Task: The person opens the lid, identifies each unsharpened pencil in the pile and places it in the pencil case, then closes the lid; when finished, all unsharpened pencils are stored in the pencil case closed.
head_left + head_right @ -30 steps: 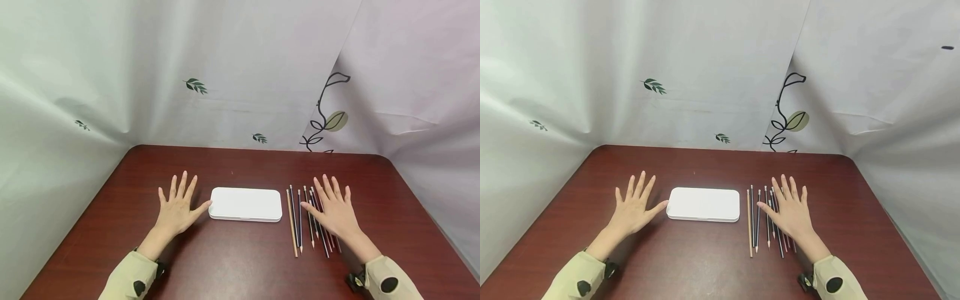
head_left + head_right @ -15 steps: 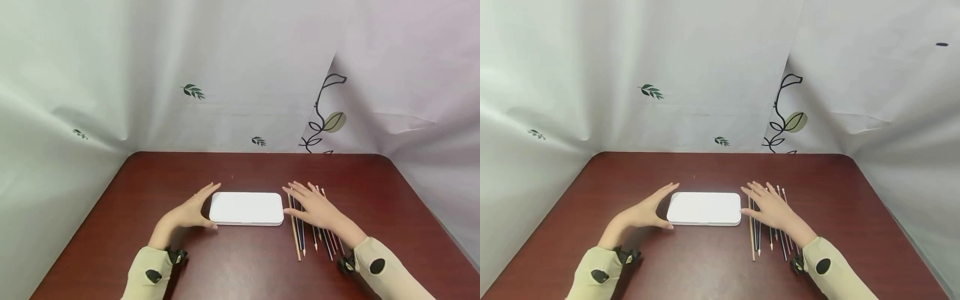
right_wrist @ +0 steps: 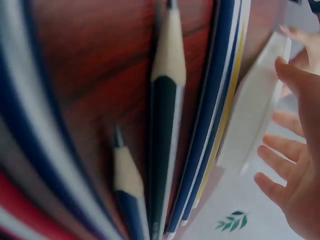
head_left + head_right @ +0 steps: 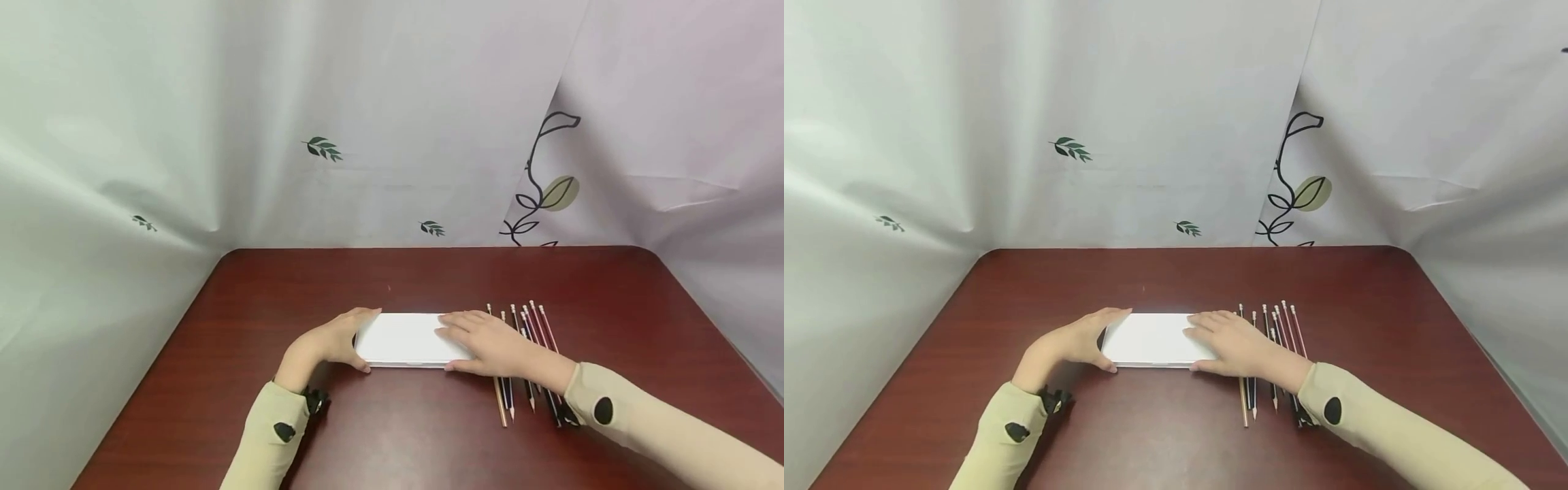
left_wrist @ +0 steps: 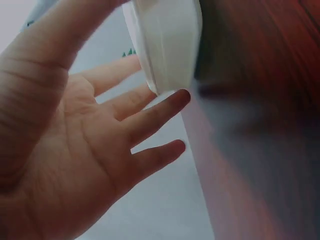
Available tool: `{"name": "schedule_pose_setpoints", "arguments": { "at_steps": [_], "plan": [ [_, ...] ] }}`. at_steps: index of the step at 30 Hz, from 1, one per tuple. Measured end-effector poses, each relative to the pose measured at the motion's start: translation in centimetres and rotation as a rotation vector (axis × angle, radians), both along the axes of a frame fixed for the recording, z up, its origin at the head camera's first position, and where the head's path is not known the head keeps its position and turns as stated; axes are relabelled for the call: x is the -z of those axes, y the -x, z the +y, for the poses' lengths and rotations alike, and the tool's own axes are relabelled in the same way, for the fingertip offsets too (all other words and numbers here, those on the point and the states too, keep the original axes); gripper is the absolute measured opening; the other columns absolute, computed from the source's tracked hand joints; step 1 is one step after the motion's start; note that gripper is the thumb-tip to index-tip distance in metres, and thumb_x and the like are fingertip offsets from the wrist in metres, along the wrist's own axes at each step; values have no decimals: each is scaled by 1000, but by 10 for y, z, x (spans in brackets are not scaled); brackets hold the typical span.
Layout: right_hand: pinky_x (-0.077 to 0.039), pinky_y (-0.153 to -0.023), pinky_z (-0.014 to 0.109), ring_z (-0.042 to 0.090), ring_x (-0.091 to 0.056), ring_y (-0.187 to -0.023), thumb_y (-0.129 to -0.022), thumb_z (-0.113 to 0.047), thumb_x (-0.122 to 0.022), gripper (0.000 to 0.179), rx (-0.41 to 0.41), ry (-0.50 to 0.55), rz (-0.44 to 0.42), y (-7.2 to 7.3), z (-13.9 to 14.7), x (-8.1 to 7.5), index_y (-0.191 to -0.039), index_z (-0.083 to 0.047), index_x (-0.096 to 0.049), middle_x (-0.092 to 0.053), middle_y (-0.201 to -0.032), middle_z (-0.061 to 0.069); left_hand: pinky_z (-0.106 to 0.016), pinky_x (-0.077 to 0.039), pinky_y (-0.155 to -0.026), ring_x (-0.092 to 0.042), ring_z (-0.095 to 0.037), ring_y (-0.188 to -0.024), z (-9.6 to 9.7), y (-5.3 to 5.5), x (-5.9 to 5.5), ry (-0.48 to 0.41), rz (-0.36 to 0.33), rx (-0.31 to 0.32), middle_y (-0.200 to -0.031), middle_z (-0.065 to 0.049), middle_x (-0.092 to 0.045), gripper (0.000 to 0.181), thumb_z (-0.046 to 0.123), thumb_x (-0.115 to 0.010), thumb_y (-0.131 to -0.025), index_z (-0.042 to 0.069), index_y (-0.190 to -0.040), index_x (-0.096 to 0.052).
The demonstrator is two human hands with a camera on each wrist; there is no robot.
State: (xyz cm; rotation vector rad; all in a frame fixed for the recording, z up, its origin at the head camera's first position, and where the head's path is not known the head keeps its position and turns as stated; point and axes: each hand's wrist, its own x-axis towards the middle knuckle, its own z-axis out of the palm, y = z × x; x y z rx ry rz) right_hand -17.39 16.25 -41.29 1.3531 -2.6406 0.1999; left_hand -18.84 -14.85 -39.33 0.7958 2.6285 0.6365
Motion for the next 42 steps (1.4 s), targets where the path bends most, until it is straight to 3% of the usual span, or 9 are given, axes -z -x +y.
{"name": "schedule_pose_setpoints", "arguments": {
  "at_steps": [6,12,15,18,22,29,38,42],
  "plan": [
    [-46,-92,42,25,-54,-116,-85,-60,-53,62,-19,-69,115,4,-19,-1,-127,-14,-56,-56,-128,8,-41,-39,-99,-43,-28,-122,10,1,-2,66,38,-36,-137,-16,-42,97,20,-87,-59,-1,-140,-37],
    [-53,-63,36,26,-65,-85,-81,-54,-55,60,-83,-216,369,2,-45,-7,-117,-7,-60,-65,-103,15,-37,-42,-96,-49,-26,-116,17,1,-1,115,126,-30,-133,-16,-44,91,15,-86,-56,-4,-133,-43],
    [-53,-55,34,27,-66,-70,-78,-50,-56,59,-127,-291,483,0,-57,-8,-113,-2,-61,-67,-89,20,-37,-44,-95,-51,-26,-114,18,0,-1,129,144,-32,-131,-16,-46,91,15,-88,-54,-4,-132,-44],
    [-54,-55,33,29,-66,-65,-76,-47,-56,60,-177,-386,561,-3,-69,-6,-110,3,-61,-67,-78,24,-36,-46,-91,-54,-25,-108,18,1,0,128,162,-36,-129,-15,-48,90,16,-88,-52,-3,-130,-47],
    [-55,-54,32,27,-67,-65,-78,-40,-57,57,-211,-507,590,-10,-82,-7,-112,6,-62,-67,-72,22,-36,-48,-86,-55,-25,-102,17,1,0,115,181,-23,-126,-14,-51,89,16,-88,-51,-3,-128,-49],
    [-56,-57,34,28,-68,-68,-81,-29,-59,49,-213,-596,529,-16,-90,-11,-114,7,-61,-68,-76,24,-35,-48,-86,-56,-25,-101,16,3,0,90,205,12,-122,-14,-52,89,17,-88,-50,-5,-127,-50],
    [-53,-53,28,20,-67,-65,-81,-31,-57,48,-266,-549,630,-11,-81,-15,-117,1,-62,-69,-74,15,-36,-47,-88,-55,-26,-105,14,6,1,97,182,-2,-126,-14,-51,91,19,-88,-51,-1,-130,-48],
    [-53,-59,31,21,-66,-75,-82,-43,-57,57,-208,-436,531,-11,-67,-20,-123,-4,-58,-68,-89,14,-37,-46,-89,-52,-24,-106,9,6,4,57,154,0,-125,-13,-51,94,21,-89,-52,0,-133,-46]
  ]
}}
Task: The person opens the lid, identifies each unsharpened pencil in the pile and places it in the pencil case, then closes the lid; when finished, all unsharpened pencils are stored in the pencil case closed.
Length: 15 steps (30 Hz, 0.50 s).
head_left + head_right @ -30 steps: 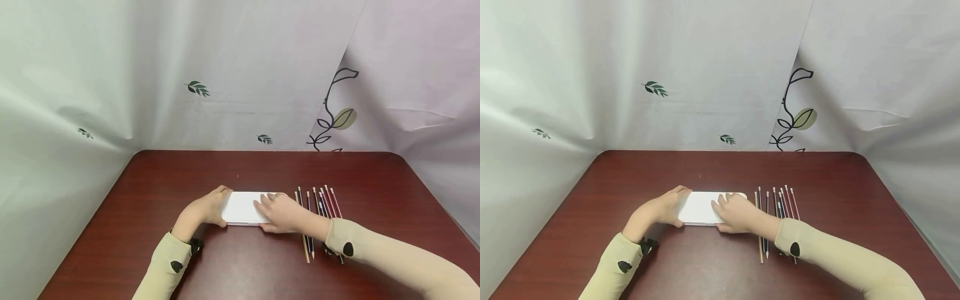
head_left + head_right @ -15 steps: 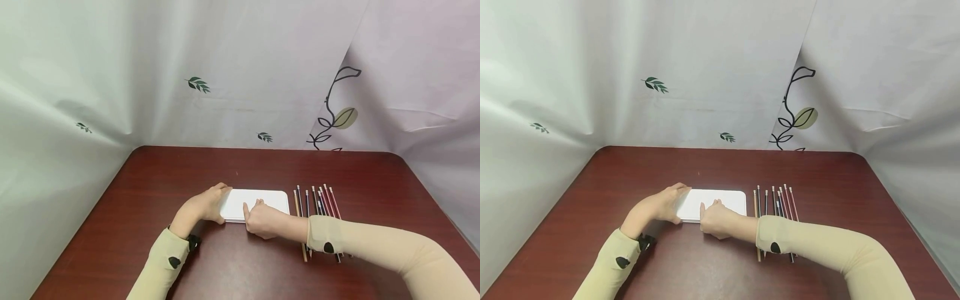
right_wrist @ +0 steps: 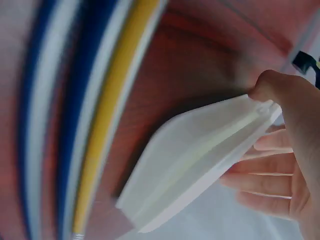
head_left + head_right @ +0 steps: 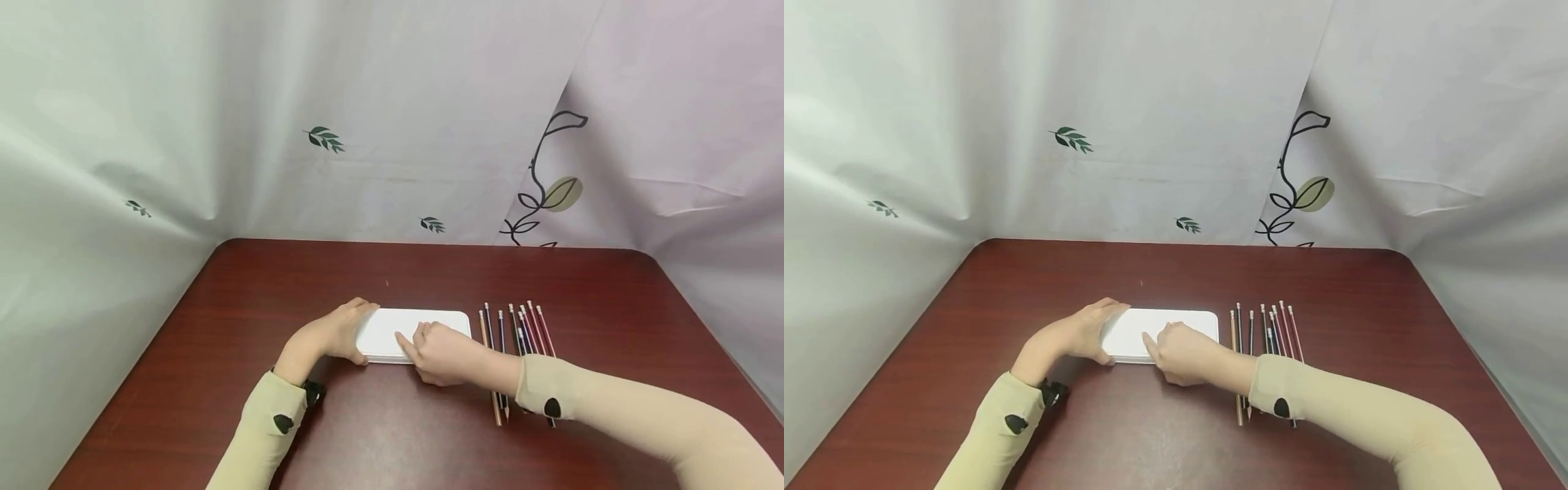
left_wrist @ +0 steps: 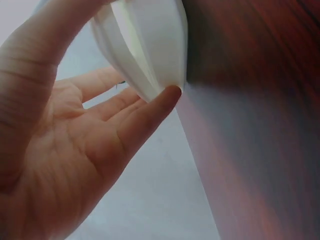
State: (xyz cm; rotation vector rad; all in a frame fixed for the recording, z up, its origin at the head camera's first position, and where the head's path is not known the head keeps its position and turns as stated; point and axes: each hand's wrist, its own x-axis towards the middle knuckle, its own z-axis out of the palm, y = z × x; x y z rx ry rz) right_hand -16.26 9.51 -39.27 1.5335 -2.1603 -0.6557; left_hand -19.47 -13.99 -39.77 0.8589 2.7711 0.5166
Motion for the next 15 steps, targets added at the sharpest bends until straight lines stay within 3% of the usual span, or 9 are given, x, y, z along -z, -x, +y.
{"name": "schedule_pose_setpoints", "arguments": {
  "at_steps": [5,8,11,15],
  "plan": [
    [-54,-61,35,25,-64,-91,-84,-43,-61,57,159,172,-298,4,28,-4,-127,-6,-55,-62,-112,14,-39,-44,-90,-50,-23,-108,-6,0,2,-50,-56,-4,-123,-11,-50,100,20,-91,-52,5,-137,-42],
    [-55,-70,38,26,-63,-99,-88,-39,-59,54,240,224,-434,7,43,-7,-129,-5,-53,-58,-121,15,-42,-42,-93,-47,-25,-114,-10,0,2,-63,-100,-18,-127,-11,-48,105,22,-92,-51,8,-141,-38],
    [-55,-74,38,27,-64,-98,-91,-34,-56,50,243,248,-459,9,52,-9,-130,-3,-52,-58,-122,16,-46,-37,-100,-41,-29,-125,-13,1,1,-97,-154,-25,-138,-13,-42,114,25,-92,-51,10,-146,-30],
    [-55,-73,38,26,-64,-99,-95,-25,-52,41,219,312,-424,13,60,-8,-128,-1,-52,-60,-119,15,-49,-29,-107,-30,-32,-135,-17,4,4,-156,-216,-47,-150,-14,-28,126,27,-92,-52,15,-150,-15]
  ]
}}
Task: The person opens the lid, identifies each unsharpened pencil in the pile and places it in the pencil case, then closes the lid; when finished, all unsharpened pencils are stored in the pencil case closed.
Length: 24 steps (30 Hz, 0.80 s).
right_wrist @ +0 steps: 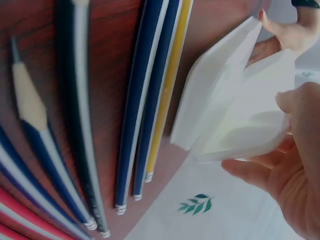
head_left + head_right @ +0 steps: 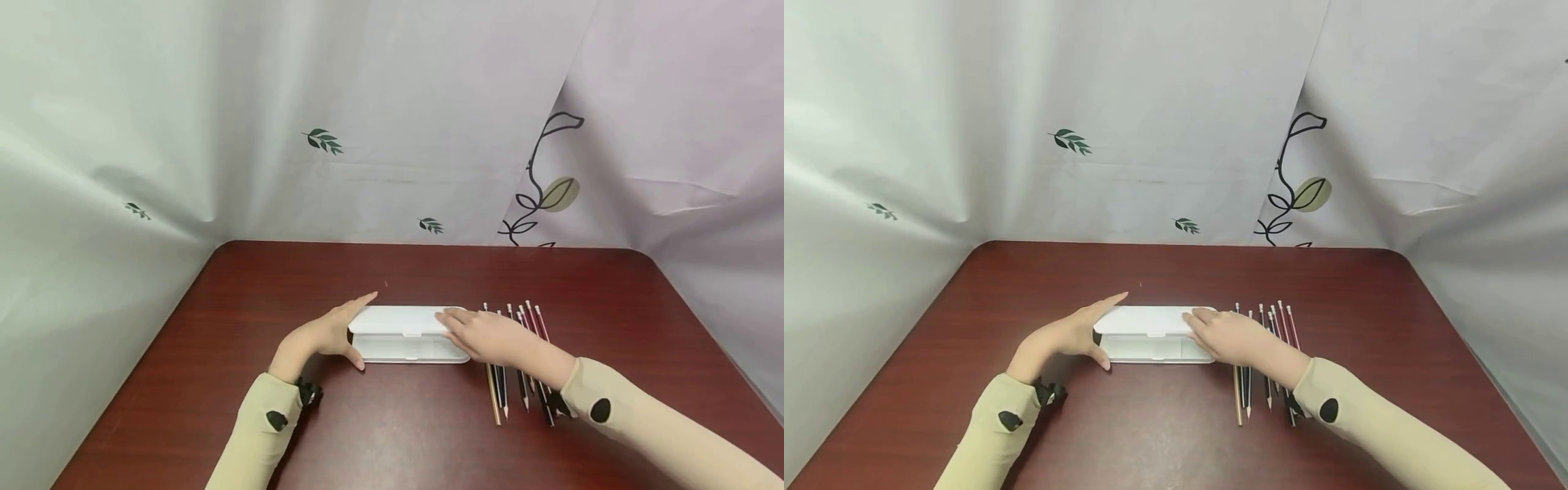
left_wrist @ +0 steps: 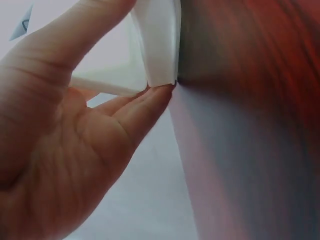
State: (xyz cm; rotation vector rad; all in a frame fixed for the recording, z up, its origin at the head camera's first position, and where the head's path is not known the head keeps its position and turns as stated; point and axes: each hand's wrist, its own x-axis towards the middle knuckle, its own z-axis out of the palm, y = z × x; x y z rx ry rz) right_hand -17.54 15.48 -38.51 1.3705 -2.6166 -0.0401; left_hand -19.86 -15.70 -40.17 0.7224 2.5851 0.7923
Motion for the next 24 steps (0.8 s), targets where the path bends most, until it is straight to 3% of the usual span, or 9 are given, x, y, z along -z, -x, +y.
{"name": "schedule_pose_setpoints", "arguments": {
  "at_steps": [5,9,13,16,24],
  "plan": [
    [-55,-74,34,22,-65,-93,-95,-17,-53,30,34,137,10,10,2,1,-122,-3,-52,-64,-108,9,-46,-36,-103,-43,-34,-127,-4,2,2,-74,-15,-46,-144,-22,-35,132,23,-93,-50,15,-149,-6],
    [-54,-66,33,21,-64,-78,-95,-14,-53,23,113,240,-10,23,0,0,-115,-4,-52,-62,-96,7,-42,-39,-100,-49,-33,-123,-1,-1,4,-104,-8,-56,-133,-25,-46,120,21,-93,-51,3,-139,-13],
    [-51,-63,33,20,-59,-74,-98,-15,-48,17,212,312,-98,37,-3,2,-111,-5,-52,-58,-93,7,-40,-38,-101,-48,-29,-123,3,-4,6,-73,22,-88,-130,-21,-50,110,22,-93,-50,-1,-128,-18],
    [-49,-61,33,19,-57,-72,-96,-13,-50,17,268,331,-169,46,-4,2,-112,-7,-51,-56,-96,8,-40,-36,-102,-47,-29,-124,4,-6,6,-76,21,-99,-132,-18,-50,118,17,-93,-50,-1,-135,-13],
    [-42,-46,27,20,-51,-52,-81,4,-64,60,419,320,-225,50,-12,-2,-134,-4,-37,-50,-107,25,-40,-36,-102,-45,-29,-123,6,-9,-1,-9,40,-113,-134,-17,-47,132,17,-92,-52,-3,-143,1]
  ]
}}
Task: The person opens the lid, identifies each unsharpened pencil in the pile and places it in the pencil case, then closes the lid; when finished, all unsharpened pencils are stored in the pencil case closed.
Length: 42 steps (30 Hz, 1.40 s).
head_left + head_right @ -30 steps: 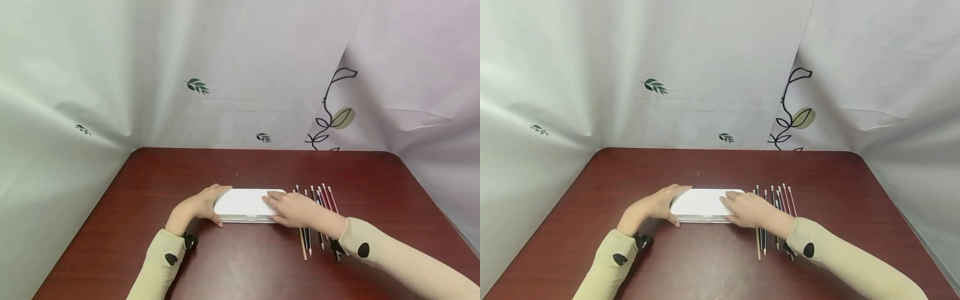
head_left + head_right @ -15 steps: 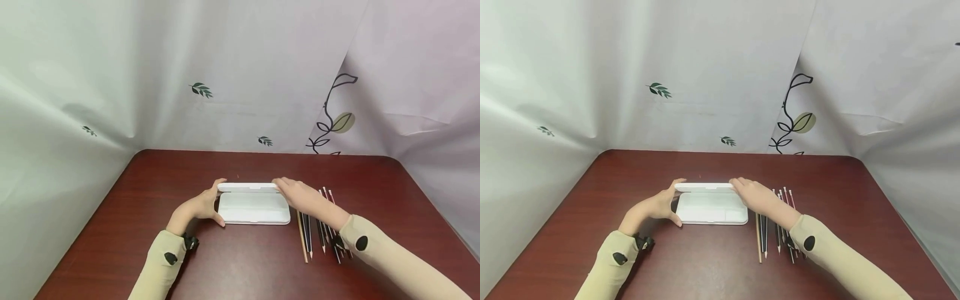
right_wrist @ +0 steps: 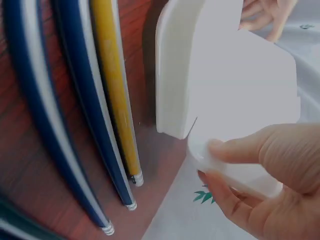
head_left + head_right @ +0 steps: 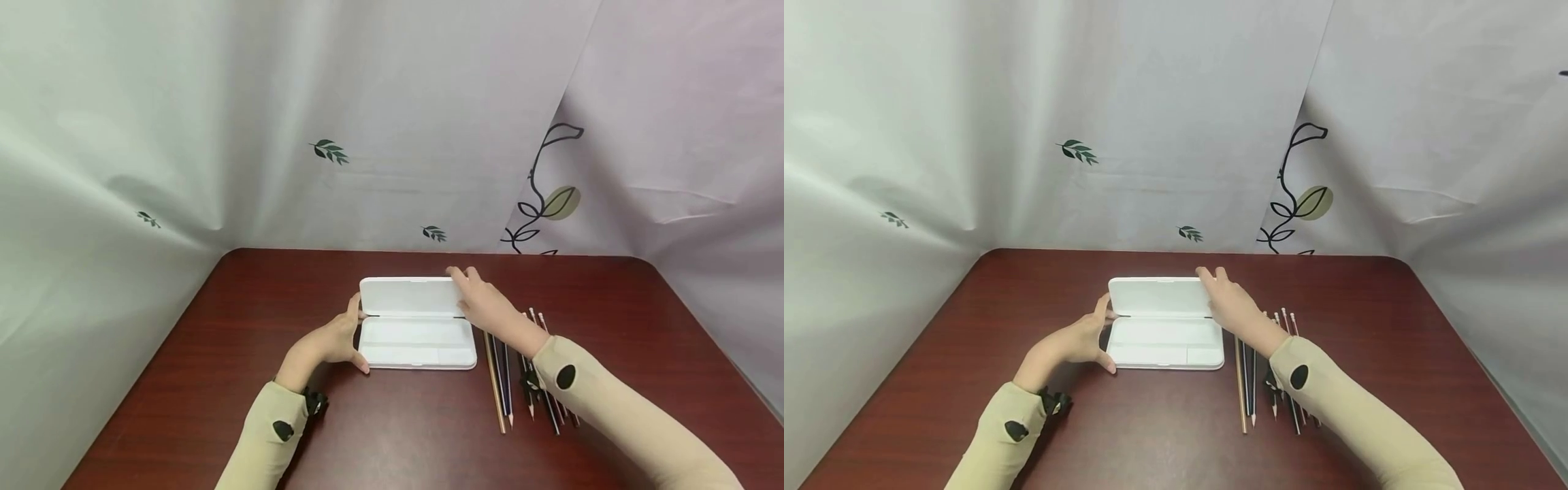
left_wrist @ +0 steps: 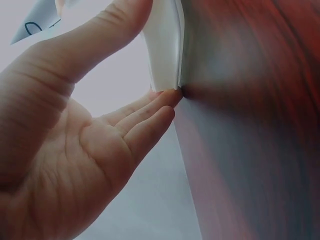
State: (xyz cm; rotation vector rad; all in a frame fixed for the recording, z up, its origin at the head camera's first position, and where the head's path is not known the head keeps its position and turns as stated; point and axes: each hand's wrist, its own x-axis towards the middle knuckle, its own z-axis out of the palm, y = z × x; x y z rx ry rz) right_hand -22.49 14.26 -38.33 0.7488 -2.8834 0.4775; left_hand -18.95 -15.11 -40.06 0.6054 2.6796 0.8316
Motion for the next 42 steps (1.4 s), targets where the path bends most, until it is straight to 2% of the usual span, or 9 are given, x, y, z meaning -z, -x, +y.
{"name": "schedule_pose_setpoints", "arguments": {
  "at_steps": [5,9,12,16,20,26,31,38,42],
  "plan": [
    [-50,-57,38,32,-61,-69,-79,-1,-71,62,58,-9,-73,8,-2,-4,-131,-1,-36,-54,-102,27,-41,-36,-101,-48,-28,-119,1,0,0,-51,16,-5,-128,-16,-50,137,14,-93,-49,1,-142,7],
    [-50,-64,43,35,-61,-79,-75,-4,-76,56,47,3,-138,16,1,-7,-117,2,-39,-59,-89,22,-41,-37,-100,-49,-30,-118,2,0,-1,-65,22,5,-126,-18,-50,127,12,-92,-50,4,-138,-1],
    [-50,-65,41,31,-61,-79,-75,-8,-77,58,55,6,-210,22,2,-7,-116,3,-38,-61,-88,21,-42,-38,-99,-49,-31,-118,1,0,0,-39,43,19,-127,-20,-49,113,13,-92,-51,2,-132,-14],
    [-51,-68,39,25,-65,-71,-78,-14,-76,72,99,52,-367,30,7,-6,-131,6,-31,-61,-100,28,-41,-39,-98,-49,-30,-116,2,1,0,10,61,25,-125,-20,-50,98,16,-92,-50,-1,-123,-29],
    [-52,-68,36,18,-65,-63,-80,-18,-74,74,126,111,-455,34,15,2,-135,8,-31,-61,-97,25,-41,-39,-99,-48,-27,-115,2,1,0,70,46,13,-124,-17,-50,92,20,-92,-51,0,-122,-37],
    [-47,-53,29,14,-60,-57,-81,-29,-73,57,116,132,-362,27,25,10,-117,5,-46,-59,-70,5,-42,-38,-99,-48,-27,-117,2,1,-1,86,31,9,-125,-15,-51,90,21,-92,-52,1,-124,-42],
    [-42,-50,27,11,-53,-53,-81,-40,-70,54,85,101,-251,17,34,11,-113,-1,-52,-62,-69,-2,-42,-39,-99,-48,-27,-117,1,2,-3,71,26,5,-125,-16,-52,89,19,-92,-51,1,-122,-42],
    [-52,-62,30,14,-63,-70,-83,-20,-71,41,-20,196,-229,-3,53,8,-115,2,-58,-67,-80,3,-42,-38,-99,-48,-27,-117,2,1,-4,83,12,-8,-126,-16,-52,91,20,-92,-51,1,-125,-42],
    [-53,-62,28,15,-65,-71,-79,-14,-74,32,8,238,-256,-22,61,12,-104,2,-64,-69,-79,3,-43,-39,-99,-49,-28,-117,3,2,-4,92,32,9,-125,-15,-53,92,22,-92,-51,1,-126,-44]
  ]
}}
